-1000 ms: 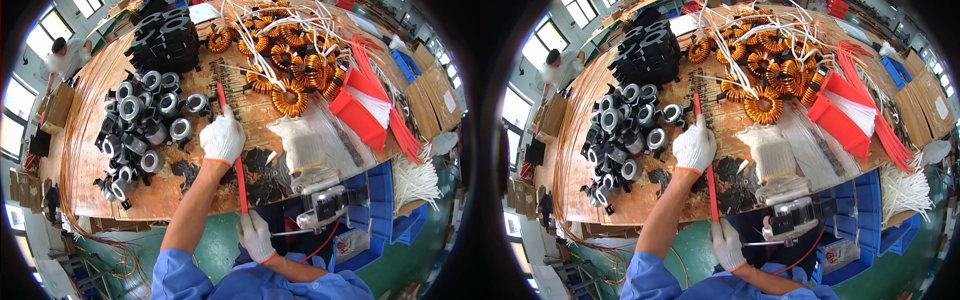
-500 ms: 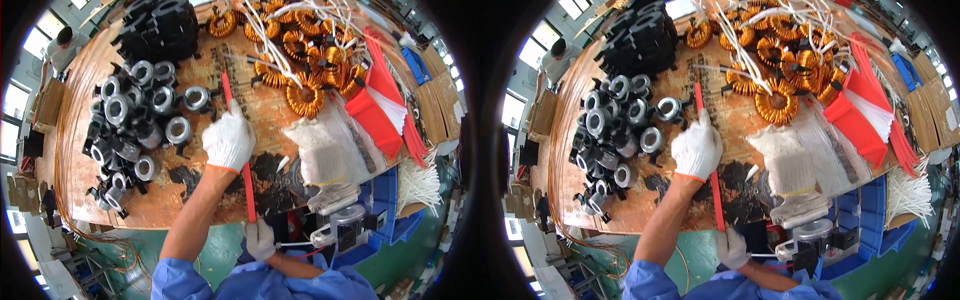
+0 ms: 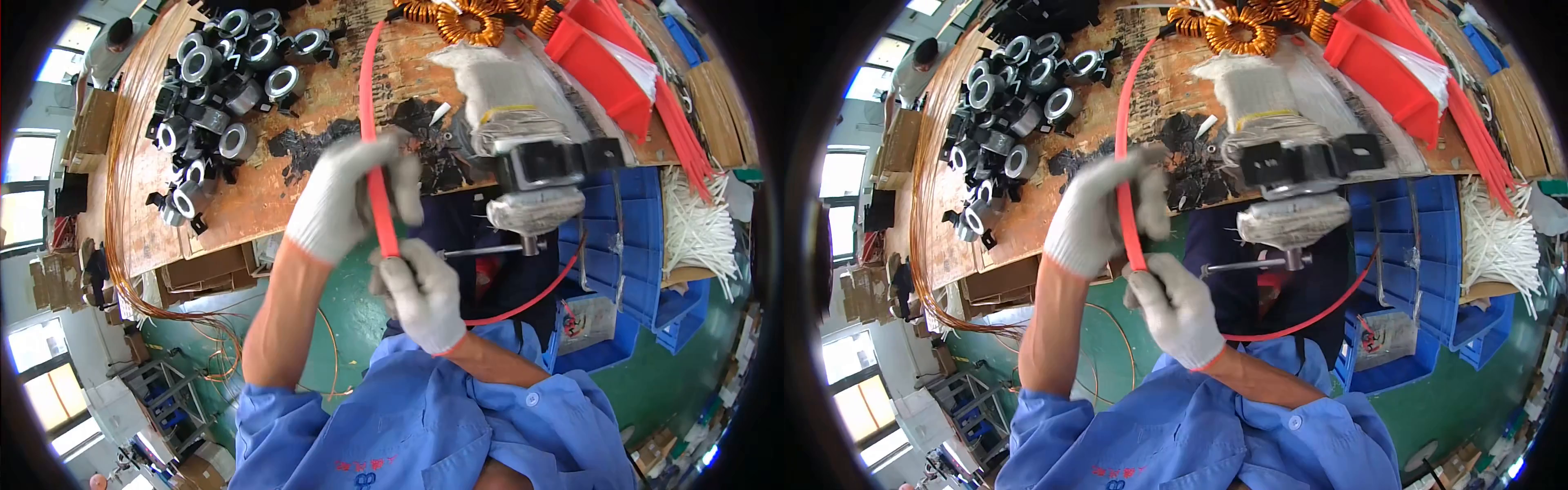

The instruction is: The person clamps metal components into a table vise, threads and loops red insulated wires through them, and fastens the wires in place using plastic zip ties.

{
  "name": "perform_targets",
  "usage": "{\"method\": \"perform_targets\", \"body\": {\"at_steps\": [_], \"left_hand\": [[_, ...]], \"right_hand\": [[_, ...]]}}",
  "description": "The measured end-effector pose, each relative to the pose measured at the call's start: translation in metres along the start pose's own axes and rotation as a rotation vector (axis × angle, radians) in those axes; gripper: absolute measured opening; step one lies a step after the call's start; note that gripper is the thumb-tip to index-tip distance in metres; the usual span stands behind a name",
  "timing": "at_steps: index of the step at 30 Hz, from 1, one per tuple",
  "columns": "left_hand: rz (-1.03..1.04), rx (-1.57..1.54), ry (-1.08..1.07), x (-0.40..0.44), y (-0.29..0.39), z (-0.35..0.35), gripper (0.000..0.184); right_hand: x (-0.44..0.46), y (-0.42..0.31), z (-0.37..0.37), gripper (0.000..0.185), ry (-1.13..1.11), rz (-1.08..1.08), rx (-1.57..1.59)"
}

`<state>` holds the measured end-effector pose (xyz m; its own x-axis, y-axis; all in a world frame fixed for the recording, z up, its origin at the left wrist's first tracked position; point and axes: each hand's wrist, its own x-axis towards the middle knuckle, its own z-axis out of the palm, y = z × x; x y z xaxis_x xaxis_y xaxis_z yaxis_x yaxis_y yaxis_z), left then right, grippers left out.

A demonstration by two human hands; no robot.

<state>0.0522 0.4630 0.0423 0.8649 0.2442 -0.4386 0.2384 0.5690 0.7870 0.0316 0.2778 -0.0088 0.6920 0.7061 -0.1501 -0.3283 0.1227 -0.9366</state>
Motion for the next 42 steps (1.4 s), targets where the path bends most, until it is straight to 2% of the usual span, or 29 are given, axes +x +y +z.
{"method": "perform_targets", "body": {"at_steps": [1,2,3,5,7,9,10,11,13,14,15,17,18,19,22,23,26,27,29,30,31,32,33,35,38,39,40,41,42], "left_hand": [[-0.049,-0.326,-0.151,-0.024,-0.004,0.013,0.039],[0.060,-0.488,-0.221,-0.037,-0.018,0.023,0.037],[0.145,-0.582,-0.203,-0.043,-0.033,0.038,0.035],[0.323,-0.772,-0.190,-0.055,-0.063,0.070,0.031],[0.351,-0.654,-0.072,-0.068,-0.075,0.110,0.028],[0.378,-0.573,-0.105,-0.074,-0.087,0.135,0.029],[0.387,-0.490,-0.137,-0.072,-0.097,0.143,0.029],[0.405,-0.409,-0.166,-0.070,-0.105,0.150,0.030],[0.355,-0.518,-0.152,-0.067,-0.115,0.159,0.033],[0.374,-0.479,-0.139,-0.062,-0.120,0.161,0.035],[0.392,-0.441,-0.123,-0.058,-0.124,0.163,0.036],[0.323,-0.007,-0.024,-0.064,-0.128,0.176,0.038],[0.203,0.148,-0.122,-0.069,-0.123,0.180,0.039],[0.238,-0.121,-0.173,-0.064,-0.151,0.195,0.039],[0.225,-0.067,-0.345,-0.036,-0.150,0.197,0.044],[0.161,0.050,-0.320,-0.029,-0.140,0.193,0.050],[0.133,0.141,-0.245,-0.025,-0.105,0.175,0.055],[0.111,0.294,-0.219,-0.034,-0.087,0.165,0.053],[0.223,0.370,0.044,-0.051,-0.062,0.147,0.042],[0.385,0.390,0.250,-0.050,-0.058,0.133,0.041],[0.436,0.202,0.314,-0.040,-0.051,0.113,0.041],[0.547,-0.060,0.212,-0.017,-0.050,0.090,0.045],[0.525,-0.152,0.240,0.006,-0.044,0.079,0.049],[0.322,-0.417,-0.040,0.032,-0.019,0.071,0.046],[0.374,-0.486,-0.170,0.060,-0.015,0.061,0.040],[0.370,-0.496,-0.169,0.060,-0.013,0.060,0.040],[0.459,-0.452,-0.143,0.054,-0.010,0.061,0.037],[0.551,-0.408,-0.115,0.048,-0.007,0.062,0.033],[0.589,-0.383,-0.091,0.040,-0.007,0.066,0.028]], "right_hand": [[-0.005,-0.018,-0.011,0.014,-0.030,0.091,0.168],[-0.013,-0.035,-0.017,0.015,-0.040,0.010,0.166],[-0.021,-0.049,-0.024,0.016,-0.046,-0.073,0.159],[-0.037,-0.070,-0.034,0.019,0.002,-0.064,0.253],[-0.048,-0.082,-0.054,0.022,0.049,-0.076,0.354],[-0.067,-0.088,-0.090,0.029,0.001,-0.024,0.389],[-0.081,-0.106,-0.112,0.038,0.032,0.091,0.252],[-0.097,-0.103,-0.141,0.039,-0.014,0.067,0.217],[-0.145,-0.110,-0.201,0.031,0.128,0.109,-0.016],[-0.176,-0.099,-0.242,0.028,0.207,0.164,0.069],[-0.211,-0.076,-0.291,0.031,0.207,0.100,0.147],[-0.275,-0.053,-0.342,0.035,0.271,0.031,0.398],[-0.304,-0.038,-0.358,0.036,0.311,0.015,0.373],[-0.323,-0.028,-0.368,0.037,0.347,0.000,0.347],[-0.333,-0.012,-0.357,0.032,0.351,-0.013,0.444],[-0.327,-0.007,-0.352,0.032,0.351,-0.012,0.442],[-0.277,-0.005,-0.324,0.029,0.359,0.068,0.513],[-0.254,-0.007,-0.313,0.028,0.286,0.135,0.679],[-0.194,-0.027,-0.276,0.028,0.158,0.269,0.935],[-0.160,-0.051,-0.248,0.028,0.105,0.332,1.023],[-0.131,-0.065,-0.226,0.029,0.048,0.363,0.993],[-0.103,-0.075,-0.210,0.033,-0.048,0.391,1.116],[-0.078,-0.084,-0.195,0.036,-0.107,0.408,1.143],[-0.035,-0.102,-0.168,0.037,-0.161,0.445,1.141],[-0.006,-0.129,-0.148,0.040,-0.090,0.472,1.003],[-0.007,-0.140,-0.143,0.040,-0.004,0.505,0.804],[-0.010,-0.149,-0.139,0.041,0.082,0.536,0.603],[-0.015,-0.154,-0.136,0.041,0.089,0.543,0.594],[-0.025,-0.156,-0.135,0.040,0.094,0.477,0.260]]}}
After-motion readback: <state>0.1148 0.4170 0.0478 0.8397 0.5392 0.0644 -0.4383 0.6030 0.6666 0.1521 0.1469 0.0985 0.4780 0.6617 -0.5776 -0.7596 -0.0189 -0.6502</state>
